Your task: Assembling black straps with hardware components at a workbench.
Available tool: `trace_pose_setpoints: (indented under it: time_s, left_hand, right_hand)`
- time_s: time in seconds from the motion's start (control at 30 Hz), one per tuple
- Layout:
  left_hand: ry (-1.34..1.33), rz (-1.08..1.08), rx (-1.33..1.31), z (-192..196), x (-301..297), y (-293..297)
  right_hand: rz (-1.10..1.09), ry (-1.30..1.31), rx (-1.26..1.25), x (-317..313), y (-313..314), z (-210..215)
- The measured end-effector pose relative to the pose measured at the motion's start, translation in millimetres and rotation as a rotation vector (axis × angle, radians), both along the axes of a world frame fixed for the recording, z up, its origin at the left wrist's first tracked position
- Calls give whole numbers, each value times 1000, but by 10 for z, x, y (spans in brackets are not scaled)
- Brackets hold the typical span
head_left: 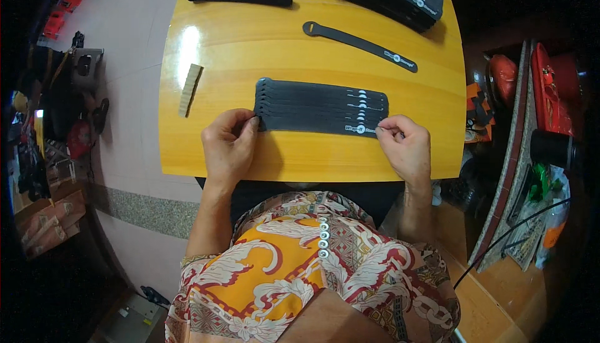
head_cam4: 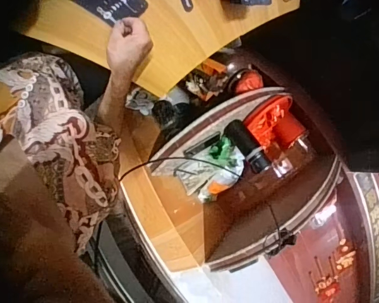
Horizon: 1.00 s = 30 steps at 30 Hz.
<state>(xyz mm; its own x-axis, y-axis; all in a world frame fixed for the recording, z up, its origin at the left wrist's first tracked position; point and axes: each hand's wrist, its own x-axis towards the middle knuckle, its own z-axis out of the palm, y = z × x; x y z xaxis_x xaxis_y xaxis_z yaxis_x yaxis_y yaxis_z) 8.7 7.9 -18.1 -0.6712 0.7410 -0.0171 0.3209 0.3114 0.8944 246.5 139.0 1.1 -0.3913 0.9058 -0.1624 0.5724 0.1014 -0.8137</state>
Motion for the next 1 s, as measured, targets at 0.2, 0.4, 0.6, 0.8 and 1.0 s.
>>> trace_pose_setpoints:
  time_s: [0.2, 0.4, 0.6, 0.8, 1.0]
  left_hand:
    - [39, -34, -30, 0, 27, 4]
    - [50, -41, -54, -17, 14, 74]
    - [202, 22, 65, -73, -85, -106]
    - [279, -80, 111, -165, 56, 85]
    - [314, -26, 75, -52, 86, -65]
  right_hand:
    - [8, -50, 40, 25, -6, -4]
    - [2, -67, 77, 9, 30, -60]
    - [73, -5, 112, -143, -12, -67]
    - [-35, -11, 209, 161, -46, -230]
    - [36, -87, 204, 85, -21, -155]
